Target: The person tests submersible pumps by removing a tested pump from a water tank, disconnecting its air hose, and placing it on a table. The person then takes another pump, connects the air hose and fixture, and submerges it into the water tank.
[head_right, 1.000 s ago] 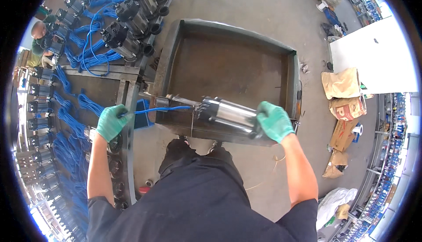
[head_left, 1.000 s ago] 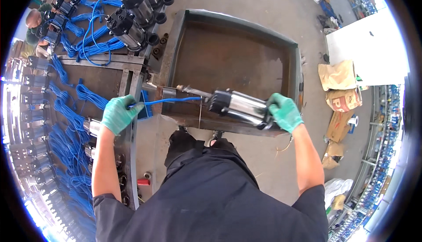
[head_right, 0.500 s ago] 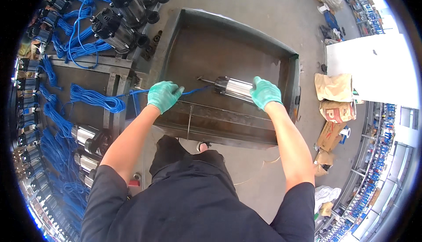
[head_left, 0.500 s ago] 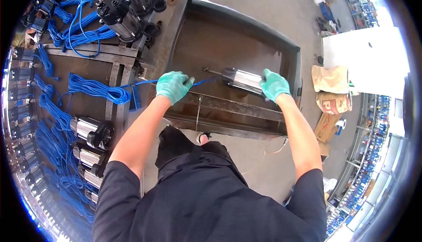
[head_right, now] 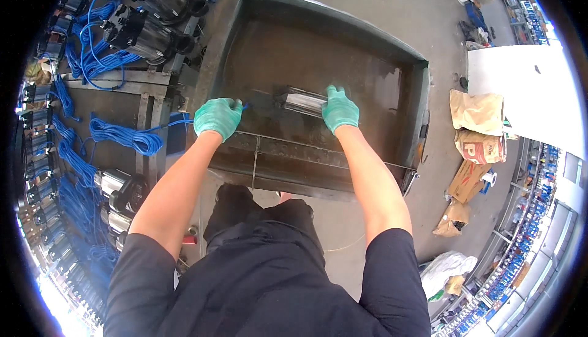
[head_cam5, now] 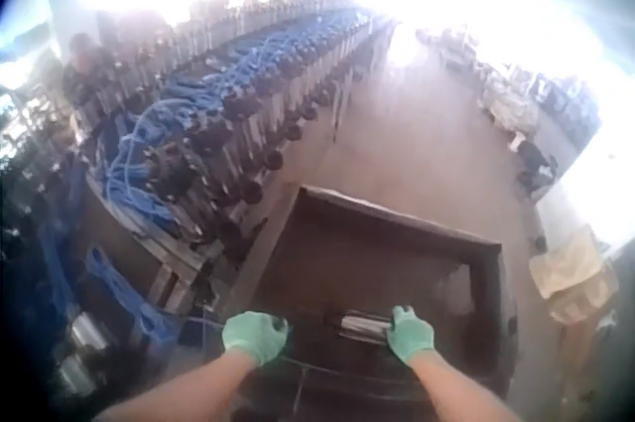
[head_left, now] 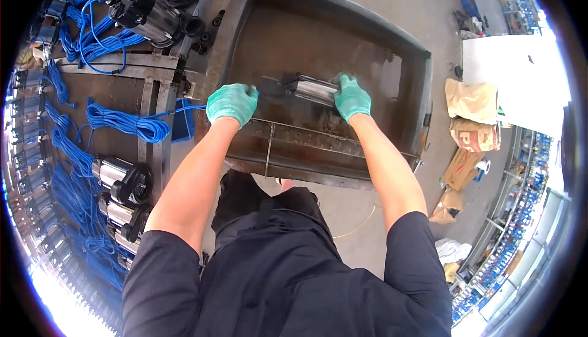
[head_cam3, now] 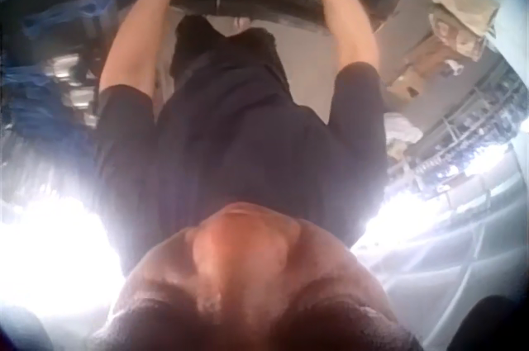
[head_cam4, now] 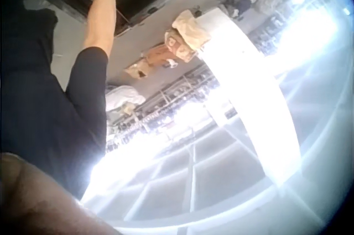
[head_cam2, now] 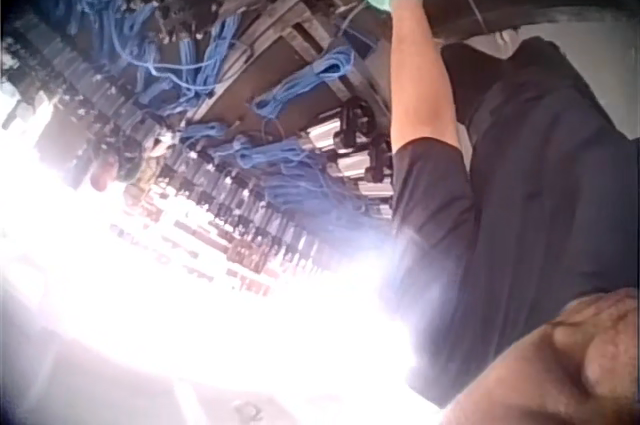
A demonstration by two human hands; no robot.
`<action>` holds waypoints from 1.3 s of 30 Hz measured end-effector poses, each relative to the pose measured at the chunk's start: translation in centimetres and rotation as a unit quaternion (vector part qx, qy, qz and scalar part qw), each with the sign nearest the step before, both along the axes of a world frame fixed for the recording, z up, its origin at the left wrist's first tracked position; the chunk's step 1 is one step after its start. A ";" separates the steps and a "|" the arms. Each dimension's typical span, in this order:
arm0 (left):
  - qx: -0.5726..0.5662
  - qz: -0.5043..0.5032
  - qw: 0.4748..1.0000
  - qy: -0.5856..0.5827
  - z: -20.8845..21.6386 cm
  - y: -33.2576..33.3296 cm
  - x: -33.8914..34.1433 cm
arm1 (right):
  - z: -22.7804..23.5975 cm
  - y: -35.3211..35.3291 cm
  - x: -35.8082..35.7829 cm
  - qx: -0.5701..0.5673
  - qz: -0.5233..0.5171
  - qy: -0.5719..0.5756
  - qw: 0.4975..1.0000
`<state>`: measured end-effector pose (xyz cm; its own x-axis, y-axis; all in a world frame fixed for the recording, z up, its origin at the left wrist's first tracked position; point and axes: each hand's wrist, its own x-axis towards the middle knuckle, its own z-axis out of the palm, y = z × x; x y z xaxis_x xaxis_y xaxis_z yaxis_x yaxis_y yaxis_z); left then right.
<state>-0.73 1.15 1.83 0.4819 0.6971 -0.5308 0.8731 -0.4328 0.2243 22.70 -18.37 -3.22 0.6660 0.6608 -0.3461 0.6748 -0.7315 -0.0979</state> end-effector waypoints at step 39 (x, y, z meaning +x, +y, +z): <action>0.129 0.014 0.991 0.035 -0.6 -1.3 1.0 | 3.1 -21.0 7.7 -0.022 -0.315 0.016 0.949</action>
